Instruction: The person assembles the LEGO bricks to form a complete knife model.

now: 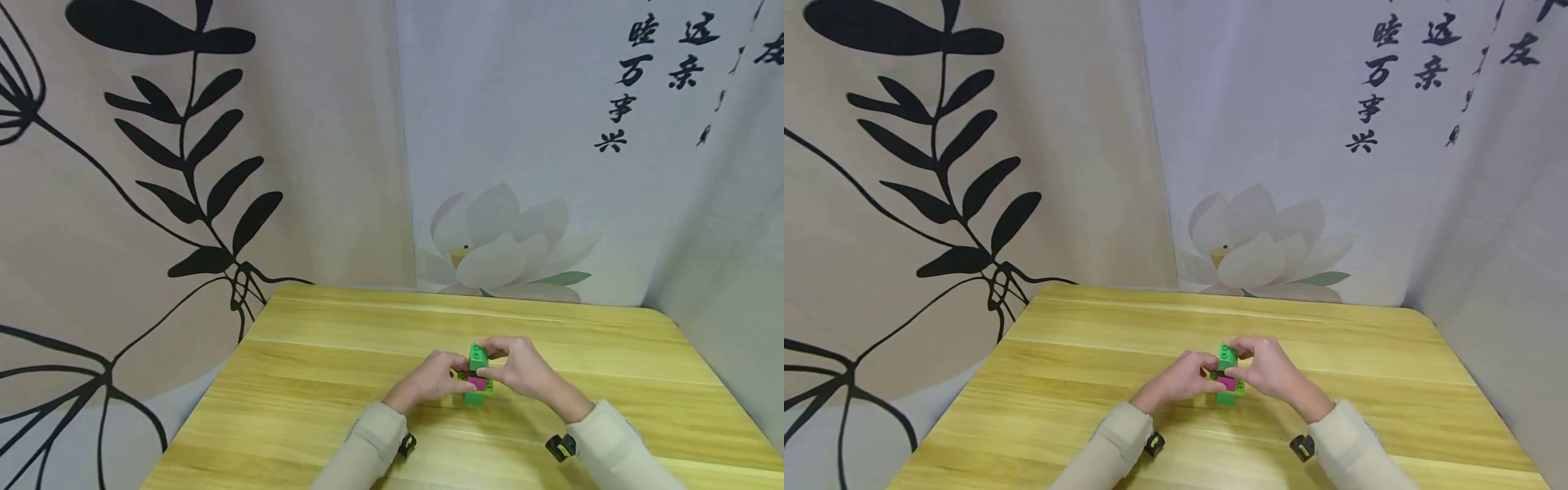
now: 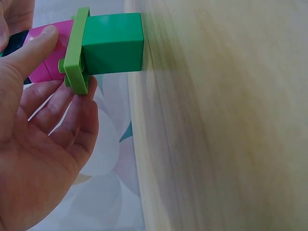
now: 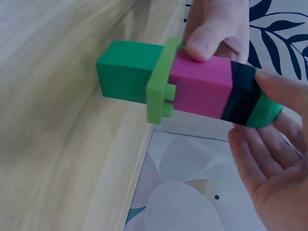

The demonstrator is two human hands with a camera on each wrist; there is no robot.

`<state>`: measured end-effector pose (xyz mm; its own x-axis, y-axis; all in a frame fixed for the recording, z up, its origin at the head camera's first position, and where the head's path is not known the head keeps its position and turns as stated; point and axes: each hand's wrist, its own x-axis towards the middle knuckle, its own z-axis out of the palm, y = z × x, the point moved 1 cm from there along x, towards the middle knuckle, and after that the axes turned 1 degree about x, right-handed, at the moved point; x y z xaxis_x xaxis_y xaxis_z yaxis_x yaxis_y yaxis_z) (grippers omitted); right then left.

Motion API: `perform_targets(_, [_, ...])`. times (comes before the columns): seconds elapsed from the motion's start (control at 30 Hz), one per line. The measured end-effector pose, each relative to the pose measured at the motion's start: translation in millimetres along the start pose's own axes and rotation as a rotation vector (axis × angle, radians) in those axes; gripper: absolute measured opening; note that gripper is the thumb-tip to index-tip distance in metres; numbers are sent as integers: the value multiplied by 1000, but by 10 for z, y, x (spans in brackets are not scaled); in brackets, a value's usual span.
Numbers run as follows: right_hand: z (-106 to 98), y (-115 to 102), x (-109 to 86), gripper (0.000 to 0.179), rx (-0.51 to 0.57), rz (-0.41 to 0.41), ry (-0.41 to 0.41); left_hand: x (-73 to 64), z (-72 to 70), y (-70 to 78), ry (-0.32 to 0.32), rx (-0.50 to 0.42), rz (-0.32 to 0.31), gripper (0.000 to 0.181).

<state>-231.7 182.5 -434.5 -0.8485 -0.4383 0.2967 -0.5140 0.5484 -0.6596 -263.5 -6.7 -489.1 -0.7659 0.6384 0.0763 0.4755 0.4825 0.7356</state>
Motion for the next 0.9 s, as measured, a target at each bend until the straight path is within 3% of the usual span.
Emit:
perform_targets(0.3, [11,15,-33,42,19,-11,27,1,-14,23,-10,-9,-11,21])
perform_targets(0.73, [73,93,-77,46,8,-86,51,-23,0,4,-54,91,10,29])
perform_targets(0.9, [81,125,-97,53,-13,-84,19,-16,8,6,-53,100,11,28])
